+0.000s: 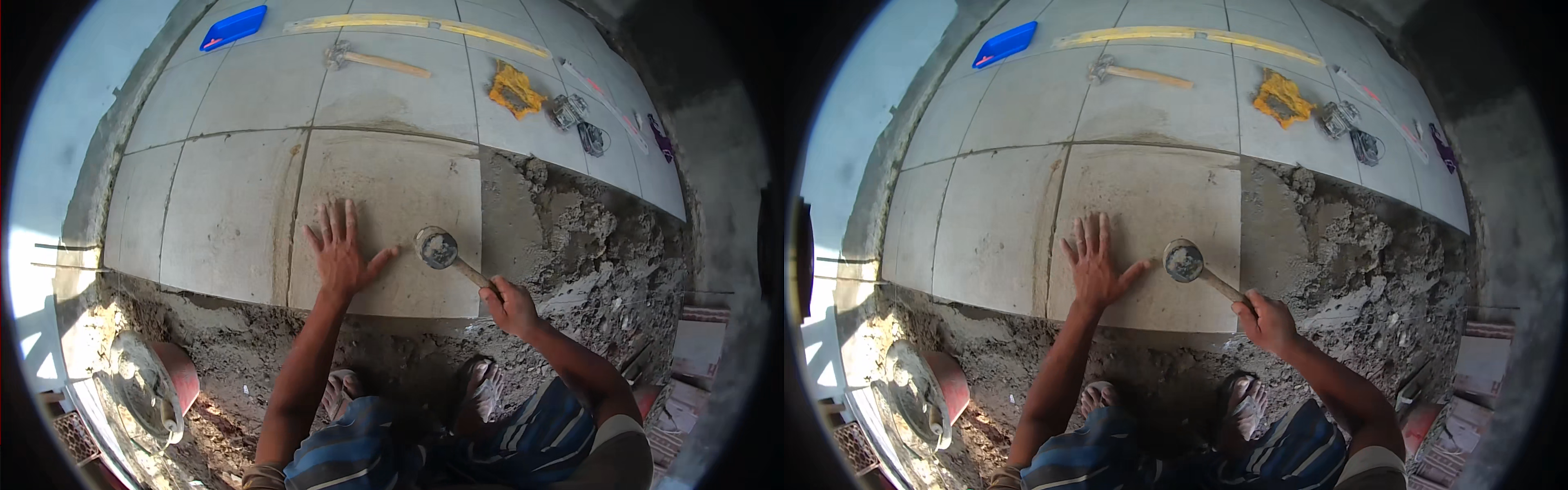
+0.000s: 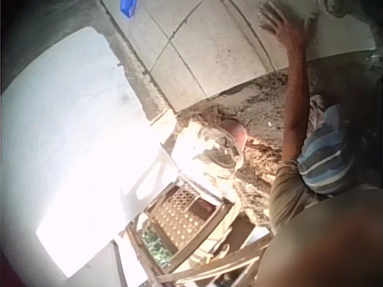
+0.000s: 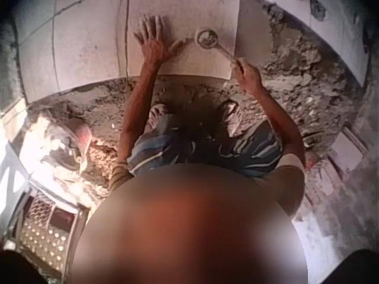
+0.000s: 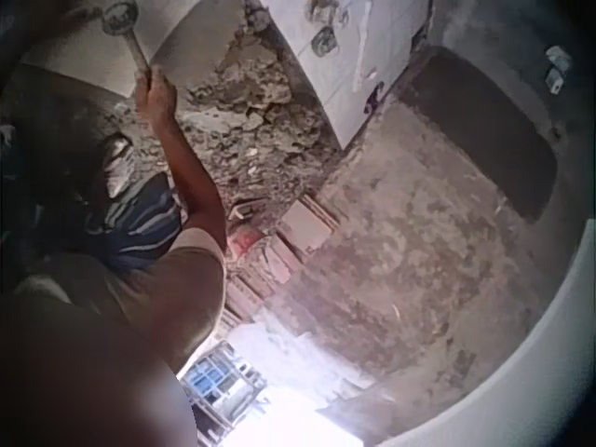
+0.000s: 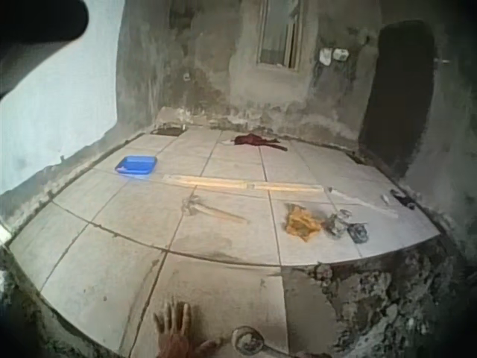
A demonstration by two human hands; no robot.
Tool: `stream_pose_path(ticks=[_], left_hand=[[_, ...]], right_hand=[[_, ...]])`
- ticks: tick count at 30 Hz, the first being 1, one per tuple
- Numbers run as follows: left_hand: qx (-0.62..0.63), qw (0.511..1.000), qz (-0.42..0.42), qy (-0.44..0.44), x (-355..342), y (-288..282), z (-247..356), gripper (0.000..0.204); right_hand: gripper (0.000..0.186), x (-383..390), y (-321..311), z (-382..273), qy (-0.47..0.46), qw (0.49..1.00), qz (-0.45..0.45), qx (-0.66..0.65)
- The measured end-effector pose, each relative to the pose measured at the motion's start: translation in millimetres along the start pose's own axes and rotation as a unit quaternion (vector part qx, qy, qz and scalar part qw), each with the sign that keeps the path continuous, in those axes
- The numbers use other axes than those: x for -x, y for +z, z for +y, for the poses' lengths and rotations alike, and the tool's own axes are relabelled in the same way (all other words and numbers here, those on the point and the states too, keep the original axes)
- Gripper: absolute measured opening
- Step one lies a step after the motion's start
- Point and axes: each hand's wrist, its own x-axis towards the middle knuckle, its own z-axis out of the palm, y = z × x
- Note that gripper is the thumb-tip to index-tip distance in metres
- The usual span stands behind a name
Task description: Apply adhesive, place a tile, level it using a rubber mallet, and clean the joints with a sponge.
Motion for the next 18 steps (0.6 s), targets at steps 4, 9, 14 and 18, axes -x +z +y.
stream_pose_path(ticks=[4,9,14,18], left_hand=[[0.015,0.997,-0.053,0.06,3,-4,18,0.127],[-0.009,0.997,-0.055,0.047,4,2,19,0.13],[-0.006,0.998,-0.051,0.037,1,-5,17,0.13],[-0.01,0.998,-0.053,0.038,-2,-1,24,0.131]], right_hand=[[0.029,2,2,11,0.0,0.998,0.007,0.058],[0.026,-22,-5,-14,0.005,0.998,0.052,-0.04],[0.031,-63,19,12,-0.051,0.994,0.086,0.032],[0.032,-93,25,9,-0.024,0.994,0.098,0.036]])
